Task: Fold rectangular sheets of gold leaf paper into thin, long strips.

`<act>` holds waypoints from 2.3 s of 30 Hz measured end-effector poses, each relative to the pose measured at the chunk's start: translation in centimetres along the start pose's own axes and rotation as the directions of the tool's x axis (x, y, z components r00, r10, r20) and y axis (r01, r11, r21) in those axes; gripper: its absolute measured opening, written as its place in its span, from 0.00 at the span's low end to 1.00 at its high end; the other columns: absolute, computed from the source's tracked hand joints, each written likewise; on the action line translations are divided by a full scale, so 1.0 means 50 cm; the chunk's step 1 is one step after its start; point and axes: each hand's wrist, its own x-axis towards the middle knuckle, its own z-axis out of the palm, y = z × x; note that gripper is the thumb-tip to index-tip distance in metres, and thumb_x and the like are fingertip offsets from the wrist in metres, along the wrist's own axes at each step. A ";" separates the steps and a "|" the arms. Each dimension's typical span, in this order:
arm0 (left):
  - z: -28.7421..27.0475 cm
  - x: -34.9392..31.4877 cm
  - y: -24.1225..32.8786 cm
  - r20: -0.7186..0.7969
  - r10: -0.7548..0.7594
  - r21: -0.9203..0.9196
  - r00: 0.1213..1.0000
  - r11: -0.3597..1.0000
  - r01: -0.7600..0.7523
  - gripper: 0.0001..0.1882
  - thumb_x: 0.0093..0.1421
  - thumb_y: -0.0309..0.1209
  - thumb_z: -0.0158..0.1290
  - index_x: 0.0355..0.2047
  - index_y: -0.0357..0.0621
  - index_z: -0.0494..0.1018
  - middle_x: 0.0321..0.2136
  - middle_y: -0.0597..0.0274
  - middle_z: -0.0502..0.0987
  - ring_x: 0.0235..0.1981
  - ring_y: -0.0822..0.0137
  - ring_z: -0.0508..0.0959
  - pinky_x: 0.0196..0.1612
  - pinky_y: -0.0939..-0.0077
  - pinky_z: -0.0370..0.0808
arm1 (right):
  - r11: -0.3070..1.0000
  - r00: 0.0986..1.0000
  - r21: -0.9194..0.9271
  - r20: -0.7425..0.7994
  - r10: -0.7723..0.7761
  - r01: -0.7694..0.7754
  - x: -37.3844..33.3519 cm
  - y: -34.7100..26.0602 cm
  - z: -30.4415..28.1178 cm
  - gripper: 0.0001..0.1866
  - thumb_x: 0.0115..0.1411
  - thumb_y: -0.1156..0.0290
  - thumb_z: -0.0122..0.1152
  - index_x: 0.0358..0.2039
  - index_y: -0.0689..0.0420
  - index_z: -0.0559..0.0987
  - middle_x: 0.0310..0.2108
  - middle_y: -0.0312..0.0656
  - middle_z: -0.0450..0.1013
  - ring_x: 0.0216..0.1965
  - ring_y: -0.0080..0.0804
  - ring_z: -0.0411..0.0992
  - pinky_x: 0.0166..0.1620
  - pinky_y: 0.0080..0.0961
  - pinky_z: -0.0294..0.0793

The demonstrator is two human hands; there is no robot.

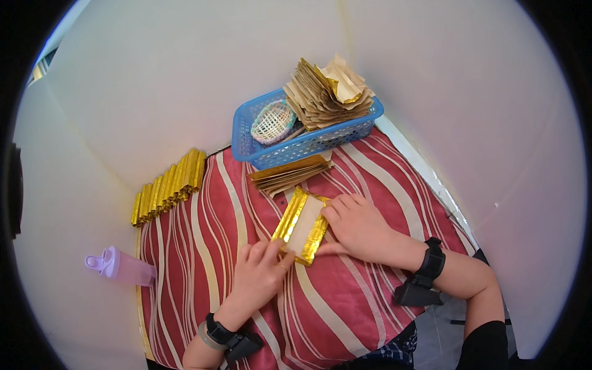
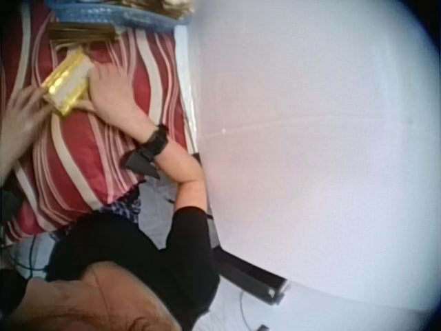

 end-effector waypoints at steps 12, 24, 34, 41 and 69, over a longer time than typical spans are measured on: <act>0.015 -0.012 -0.044 -0.025 -0.408 -0.313 0.913 0.870 0.381 0.15 0.43 0.27 0.67 0.34 0.47 0.80 0.42 0.58 0.72 0.46 0.54 0.68 0.49 0.60 0.65 | 0.708 0.851 0.490 0.411 0.327 -0.509 0.013 0.047 -0.044 0.10 0.58 0.68 0.60 0.37 0.58 0.75 0.33 0.44 0.75 0.37 0.45 0.73 0.42 0.36 0.72; 0.023 -0.015 -0.042 0.050 -0.466 -0.356 0.883 0.818 0.452 0.23 0.43 0.26 0.67 0.41 0.41 0.71 0.40 0.56 0.72 0.46 0.54 0.69 0.49 0.63 0.65 | 0.808 0.973 0.551 0.200 0.111 -0.205 0.010 0.072 -0.007 0.16 0.52 0.72 0.67 0.40 0.59 0.73 0.44 0.42 0.70 0.50 0.41 0.66 0.53 0.35 0.66; 0.054 -0.036 -0.052 0.192 -0.476 -0.480 0.858 0.718 0.505 0.23 0.49 0.36 0.65 0.43 0.43 0.70 0.46 0.59 0.70 0.57 0.55 0.63 0.59 0.54 0.53 | 0.802 0.988 0.591 0.157 -0.009 -0.087 0.008 0.106 0.000 0.20 0.56 0.70 0.65 0.48 0.60 0.74 0.50 0.45 0.71 0.52 0.42 0.67 0.55 0.35 0.67; 0.049 -0.036 -0.042 0.376 -0.524 -0.492 0.764 0.586 0.644 0.28 0.49 0.36 0.67 0.48 0.48 0.67 0.53 0.60 0.65 0.68 0.47 0.50 0.63 0.36 0.40 | 0.730 0.954 0.645 0.300 0.032 -0.227 0.013 0.112 -0.002 0.19 0.59 0.70 0.62 0.51 0.58 0.73 0.51 0.43 0.71 0.50 0.41 0.67 0.54 0.34 0.67; 0.014 -0.038 0.000 0.377 -0.586 -0.525 0.717 0.503 0.687 0.12 0.46 0.38 0.69 0.24 0.48 0.78 0.61 0.58 0.68 0.68 0.39 0.48 0.61 0.24 0.37 | 0.791 0.975 0.611 0.194 -0.111 -0.032 0.009 0.114 0.004 0.15 0.49 0.64 0.71 0.35 0.54 0.78 0.60 0.40 0.65 0.50 0.38 0.67 0.53 0.33 0.65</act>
